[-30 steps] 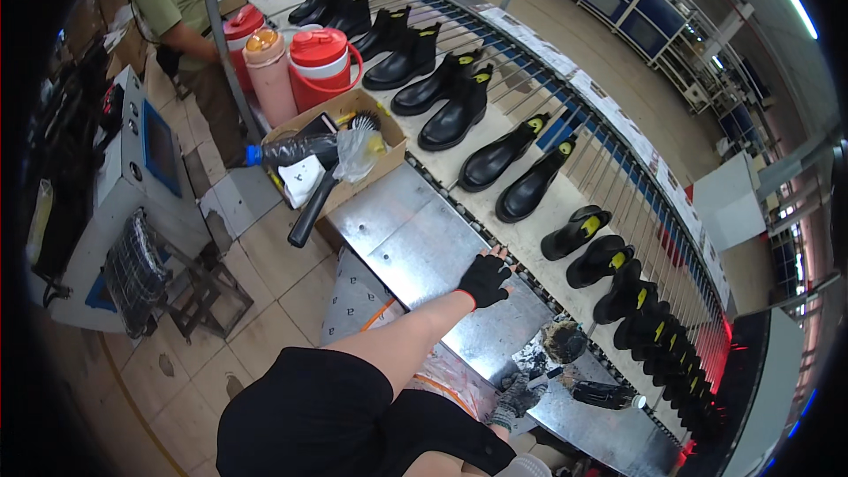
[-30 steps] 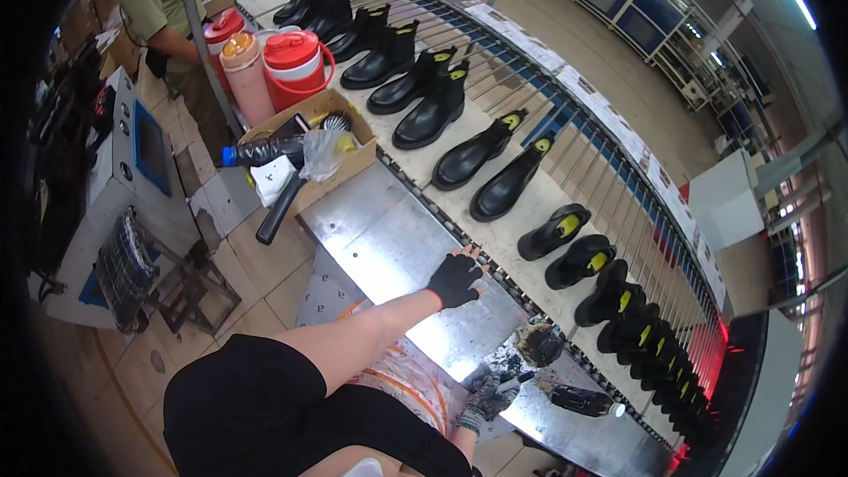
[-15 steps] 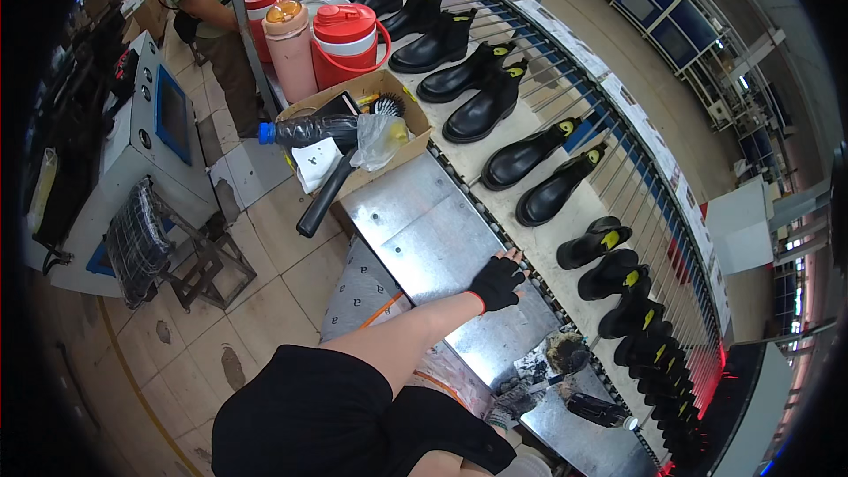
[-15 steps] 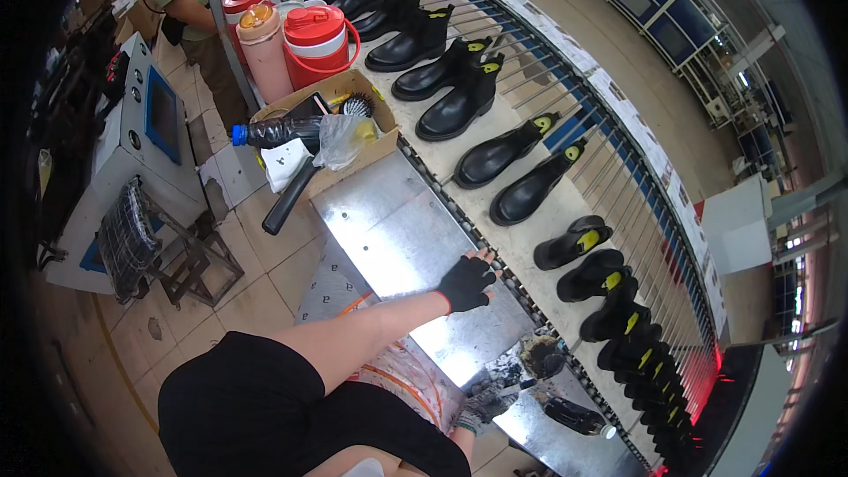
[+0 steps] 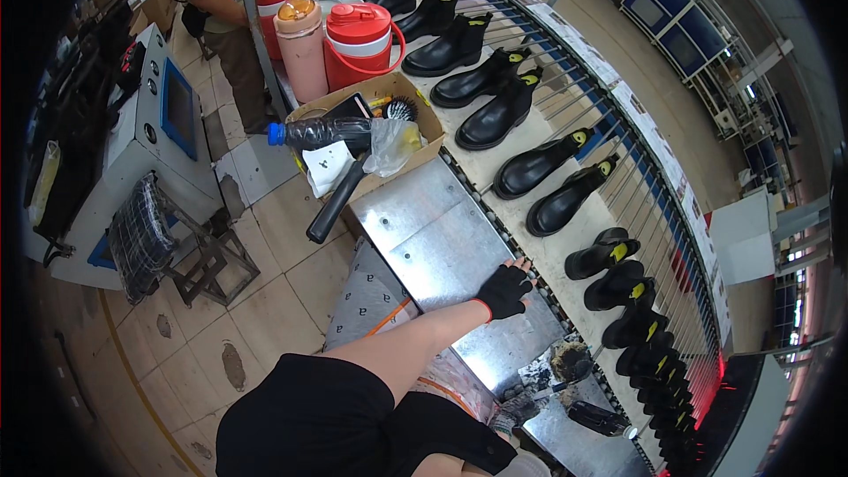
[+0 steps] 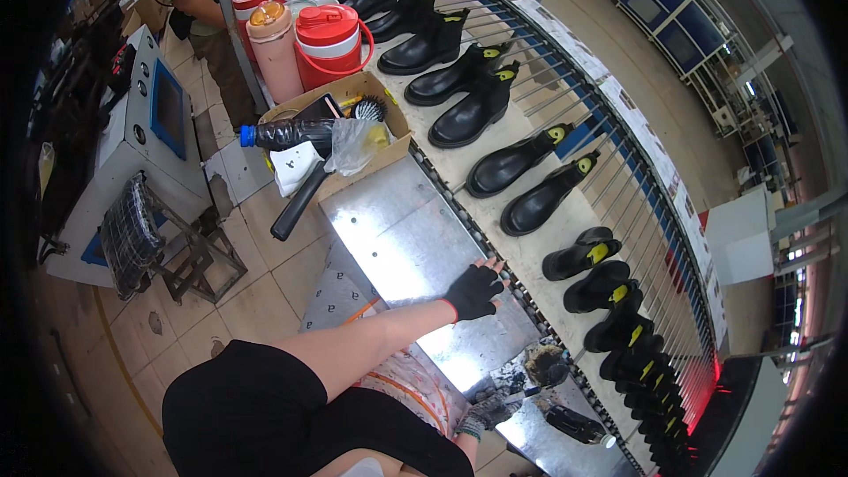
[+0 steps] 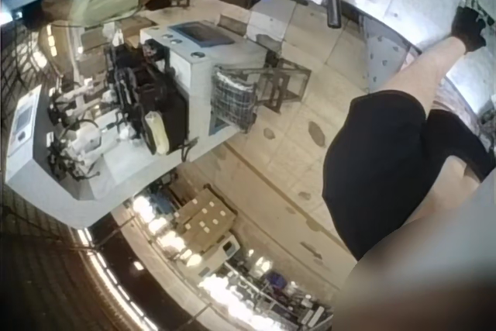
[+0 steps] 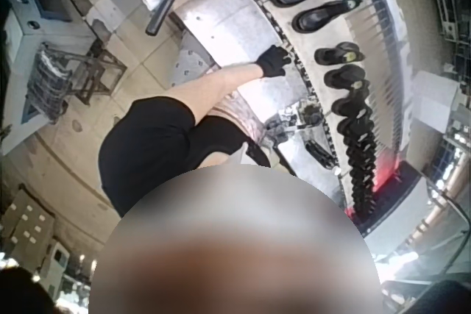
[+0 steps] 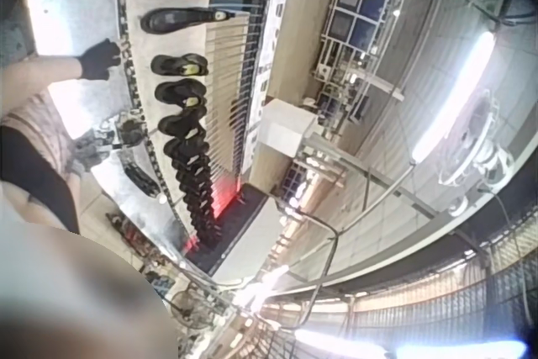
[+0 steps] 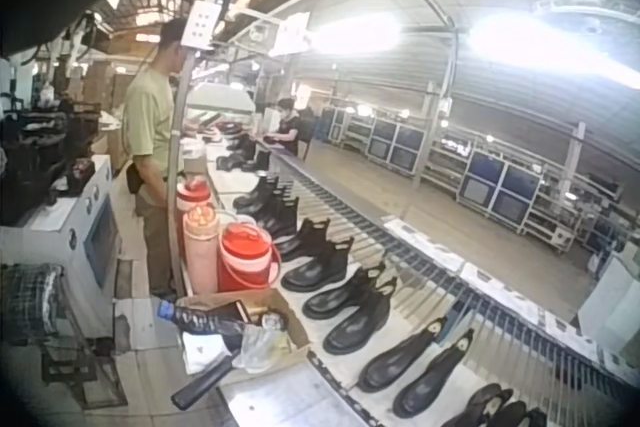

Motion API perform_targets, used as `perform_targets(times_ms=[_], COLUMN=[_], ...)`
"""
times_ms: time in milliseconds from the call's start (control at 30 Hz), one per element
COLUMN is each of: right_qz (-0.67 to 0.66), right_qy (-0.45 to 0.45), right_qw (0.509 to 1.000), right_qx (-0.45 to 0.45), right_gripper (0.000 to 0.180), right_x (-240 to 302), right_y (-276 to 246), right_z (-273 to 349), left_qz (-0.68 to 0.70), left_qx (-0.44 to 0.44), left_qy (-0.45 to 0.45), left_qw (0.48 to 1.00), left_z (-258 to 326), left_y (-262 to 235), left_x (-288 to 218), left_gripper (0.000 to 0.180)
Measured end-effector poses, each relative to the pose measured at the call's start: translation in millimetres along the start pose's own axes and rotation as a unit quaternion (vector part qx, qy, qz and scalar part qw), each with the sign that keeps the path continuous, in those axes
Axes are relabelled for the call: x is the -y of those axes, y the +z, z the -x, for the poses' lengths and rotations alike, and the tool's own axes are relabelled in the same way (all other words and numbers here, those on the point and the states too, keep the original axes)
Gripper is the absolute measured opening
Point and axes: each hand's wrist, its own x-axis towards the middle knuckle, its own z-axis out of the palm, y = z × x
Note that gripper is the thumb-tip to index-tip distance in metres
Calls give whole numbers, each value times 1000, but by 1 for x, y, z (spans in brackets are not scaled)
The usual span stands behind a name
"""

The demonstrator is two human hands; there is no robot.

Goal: Cleaning and finishing the exterior of black boots using a brush and liquid on a conveyor production line.

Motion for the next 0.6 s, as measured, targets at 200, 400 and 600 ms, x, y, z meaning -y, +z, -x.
perform_targets(times_ms=[200,400,600], right_qz=[59,-75,-128], right_qy=[51,30,75], right_qw=[996,997,989], right_qx=[-35,-13,29], right_gripper=[46,46,55], right_x=[40,85,111], right_y=[8,13,20], right_z=[17,36,50], left_qz=[1,-1,9], left_qx=[-13,-1,-40], left_qy=[5,10,14], left_qw=[1000,1000,999], left_z=[0,-4,1], left_y=[-4,-7,5], left_x=[1,0,3], left_gripper=[54,55,56])
